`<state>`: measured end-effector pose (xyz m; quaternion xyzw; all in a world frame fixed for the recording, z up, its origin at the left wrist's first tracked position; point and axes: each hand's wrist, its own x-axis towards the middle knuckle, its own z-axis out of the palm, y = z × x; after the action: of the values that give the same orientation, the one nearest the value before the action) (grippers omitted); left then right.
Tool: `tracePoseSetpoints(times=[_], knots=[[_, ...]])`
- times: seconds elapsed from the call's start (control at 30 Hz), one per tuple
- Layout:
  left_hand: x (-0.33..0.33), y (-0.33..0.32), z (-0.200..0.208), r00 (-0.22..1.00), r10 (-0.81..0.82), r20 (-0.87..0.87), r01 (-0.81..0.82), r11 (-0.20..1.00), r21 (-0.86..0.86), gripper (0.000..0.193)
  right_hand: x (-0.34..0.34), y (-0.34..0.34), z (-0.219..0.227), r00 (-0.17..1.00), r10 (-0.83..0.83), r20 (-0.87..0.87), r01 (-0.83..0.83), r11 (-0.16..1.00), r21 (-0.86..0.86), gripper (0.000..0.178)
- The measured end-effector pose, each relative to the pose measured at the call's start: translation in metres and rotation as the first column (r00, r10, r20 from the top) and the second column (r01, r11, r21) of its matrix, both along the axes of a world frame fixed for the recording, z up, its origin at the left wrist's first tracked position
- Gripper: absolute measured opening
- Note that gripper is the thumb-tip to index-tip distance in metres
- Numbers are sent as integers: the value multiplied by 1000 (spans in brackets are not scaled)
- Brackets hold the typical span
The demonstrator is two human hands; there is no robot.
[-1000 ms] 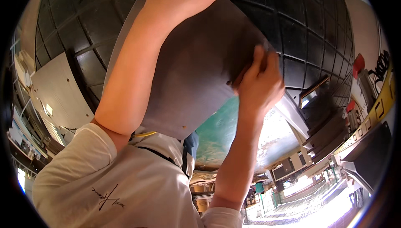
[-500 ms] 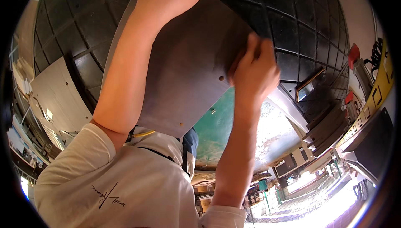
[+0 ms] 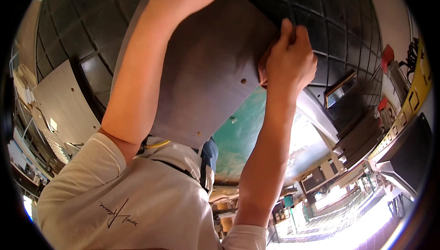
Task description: The person applies a label to a grey rectangular panel, then pours water from a plastic bottle onto the surface. They wipe the panel with a brown cloth, repeating the wetting and wiping process. Finally, they use a yellow tool to scrape the surface of the panel.
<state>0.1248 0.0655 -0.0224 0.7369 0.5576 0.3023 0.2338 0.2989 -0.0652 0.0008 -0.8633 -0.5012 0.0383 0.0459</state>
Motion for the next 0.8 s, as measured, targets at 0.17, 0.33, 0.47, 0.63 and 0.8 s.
tracePoseSetpoints(times=[0.17,0.33,0.47,0.63,0.8], knots=[[2,-4,0,1000,-1,11,1,1000,-23,30,-19,-51,-2,994,-72,-83,67,996,-58,40],[1,-2,-2,999,3,39,-5,999,47,30,-23,19,4,996,91,-13,-91,996,9,40],[2,0,0,1000,5,24,-4,1000,-16,30,-30,-14,-1,992,126,-33,-126,992,2,38],[2,-3,-5,1000,21,-20,-18,993,114,31,-26,24,1,984,174,33,-175,984,35,40],[0,-2,0,999,12,34,-14,998,65,31,-40,-22,0,974,219,59,-218,976,-23,39]])
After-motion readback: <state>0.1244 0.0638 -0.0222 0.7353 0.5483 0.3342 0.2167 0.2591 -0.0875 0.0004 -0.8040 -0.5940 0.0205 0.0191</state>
